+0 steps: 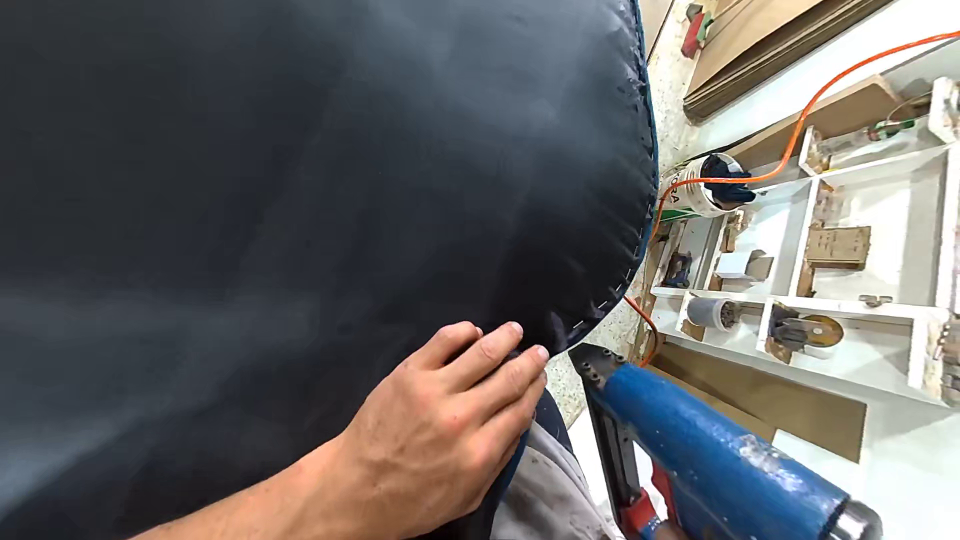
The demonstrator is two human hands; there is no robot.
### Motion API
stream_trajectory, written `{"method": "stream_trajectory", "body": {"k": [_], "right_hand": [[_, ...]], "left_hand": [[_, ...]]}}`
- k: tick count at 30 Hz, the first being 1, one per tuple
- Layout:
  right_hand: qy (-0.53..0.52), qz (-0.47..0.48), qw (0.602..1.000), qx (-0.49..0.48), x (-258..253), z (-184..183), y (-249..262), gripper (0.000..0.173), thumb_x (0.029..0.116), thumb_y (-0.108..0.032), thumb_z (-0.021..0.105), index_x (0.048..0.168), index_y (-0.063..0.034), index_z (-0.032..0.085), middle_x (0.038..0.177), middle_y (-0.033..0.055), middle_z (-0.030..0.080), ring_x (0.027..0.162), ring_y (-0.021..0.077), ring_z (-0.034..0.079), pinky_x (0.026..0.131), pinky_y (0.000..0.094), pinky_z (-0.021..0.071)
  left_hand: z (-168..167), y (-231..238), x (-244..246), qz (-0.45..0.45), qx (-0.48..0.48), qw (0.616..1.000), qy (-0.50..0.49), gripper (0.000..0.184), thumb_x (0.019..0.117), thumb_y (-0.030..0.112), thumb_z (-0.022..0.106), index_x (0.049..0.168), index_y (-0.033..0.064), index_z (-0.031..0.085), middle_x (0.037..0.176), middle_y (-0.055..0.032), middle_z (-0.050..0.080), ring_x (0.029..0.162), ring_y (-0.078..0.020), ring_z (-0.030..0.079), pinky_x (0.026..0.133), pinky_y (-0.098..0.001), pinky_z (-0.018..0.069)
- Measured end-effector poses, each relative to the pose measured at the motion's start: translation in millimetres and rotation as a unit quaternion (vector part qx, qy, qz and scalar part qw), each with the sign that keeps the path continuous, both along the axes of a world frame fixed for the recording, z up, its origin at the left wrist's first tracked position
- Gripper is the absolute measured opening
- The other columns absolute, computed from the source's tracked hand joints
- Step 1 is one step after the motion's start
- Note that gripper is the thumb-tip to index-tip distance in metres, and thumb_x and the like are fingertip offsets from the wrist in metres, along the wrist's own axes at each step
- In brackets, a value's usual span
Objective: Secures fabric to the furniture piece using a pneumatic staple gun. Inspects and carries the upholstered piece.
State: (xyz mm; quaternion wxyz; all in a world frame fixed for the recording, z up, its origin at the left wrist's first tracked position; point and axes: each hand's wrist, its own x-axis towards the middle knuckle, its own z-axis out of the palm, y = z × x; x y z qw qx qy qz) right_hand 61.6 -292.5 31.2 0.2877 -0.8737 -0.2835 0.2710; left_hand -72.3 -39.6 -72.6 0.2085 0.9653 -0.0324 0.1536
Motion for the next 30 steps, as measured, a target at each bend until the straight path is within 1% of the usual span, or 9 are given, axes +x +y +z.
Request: {"method": "stream_trajectory", "body": {"k": [5,8,10,13,16,19,23,27,30], "right_hand": [[-0.002,0.010,1.000,-0.017,-5,4,9,0.030,0.0937,-0.027,0.074,0.101,0.0012,0.067,0.087,0.0160,0.073,0.078,0.0254,0.073,0.072,0.0476,0.0624],[-0.027,0.025,0.997,-0.069,-10,-7,9,0.036,0.0903,-0.028,0.074,0.105,0.0039,0.068,0.092,0.0154,0.074,0.084,0.0198,0.074,0.078,0.0397,0.0616],[-0.032,0.023,0.996,-0.083,-12,-7,5,0.038,0.0895,-0.028,0.074,0.107,0.0044,0.067,0.095,0.0164,0.074,0.087,0.0219,0.074,0.080,0.0425,0.0615],[-0.038,0.002,0.997,-0.060,-15,3,-5,0.032,0.0924,-0.030,0.074,0.102,0.0005,0.067,0.089,0.0158,0.073,0.080,0.0251,0.074,0.073,0.0484,0.0620],[-0.038,-0.028,0.999,-0.013,-14,11,-4,0.029,0.0934,-0.024,0.074,0.106,0.0012,0.066,0.092,0.0176,0.073,0.082,0.0279,0.073,0.076,0.0507,0.0625],[-0.013,-0.045,0.999,0.018,-7,4,-11,0.028,0.0925,-0.021,0.074,0.105,0.0025,0.063,0.087,0.0160,0.071,0.076,0.0267,0.073,0.069,0.0491,0.0633],[0.000,-0.045,0.999,0.027,0,2,-11,0.026,0.0929,-0.019,0.074,0.104,0.0020,0.064,0.087,0.0134,0.072,0.077,0.0229,0.073,0.070,0.0460,0.0639],[-0.018,-0.044,0.999,0.022,3,1,-7,0.029,0.0915,-0.022,0.075,0.101,0.0027,0.064,0.084,0.0143,0.071,0.073,0.0246,0.073,0.067,0.0468,0.0630],[-0.013,-0.047,0.998,0.025,1,-3,-10,0.028,0.0919,-0.022,0.074,0.101,0.0021,0.065,0.084,0.0141,0.071,0.073,0.0240,0.073,0.067,0.0465,0.0632]], "left_hand": [[-2,-7,-3,-0.026,0.004,1.000,0.010,0.033,0.1036,0.027,0.049,0.125,0.0159,0.071,0.138,0.0021,0.067,0.135,-0.0192,0.056,0.106,-0.0419,0.0449],[-2,-9,-6,-0.036,-0.010,0.999,0.001,0.029,0.1029,0.025,0.049,0.117,0.0144,0.072,0.132,0.0006,0.070,0.131,-0.0198,0.059,0.106,-0.0414,0.0454],[-3,-9,-9,-0.043,-0.012,0.999,-0.006,0.029,0.1026,0.025,0.049,0.117,0.0144,0.072,0.130,0.0003,0.071,0.130,-0.0203,0.060,0.105,-0.0405,0.0458],[-2,-8,-11,-0.049,-0.034,0.998,-0.019,0.027,0.1033,0.028,0.050,0.112,0.0157,0.074,0.124,0.0018,0.073,0.126,-0.0197,0.062,0.104,-0.0400,0.0462],[0,-6,-10,-0.033,-0.094,0.994,-0.044,0.025,0.1031,0.028,0.052,0.105,0.0155,0.074,0.114,0.0008,0.075,0.117,-0.0185,0.064,0.100,-0.0386,0.0471],[8,1,0,0.023,-0.123,0.992,-0.033,0.027,0.1028,0.031,0.052,0.106,0.0174,0.075,0.116,0.0024,0.075,0.118,-0.0151,0.064,0.100,-0.0367,0.0495],[15,24,31,0.023,-0.019,1.000,0.004,0.038,0.1021,0.034,0.048,0.125,0.0178,0.074,0.141,0.0016,0.065,0.137,-0.0203,0.054,0.107,-0.0448,0.0434],[5,31,43,-0.027,0.076,0.992,0.094,0.063,0.1052,0.050,0.031,0.152,0.0141,0.052,0.166,-0.0018,0.037,0.157,-0.0223,0.025,0.126,-0.0565,0.0173],[-1,20,40,-0.045,0.087,0.987,0.126,0.067,0.1061,0.049,0.024,0.159,0.0113,0.040,0.171,-0.0025,0.025,0.160,-0.0201,0.015,0.128,-0.0592,0.0095]]}}
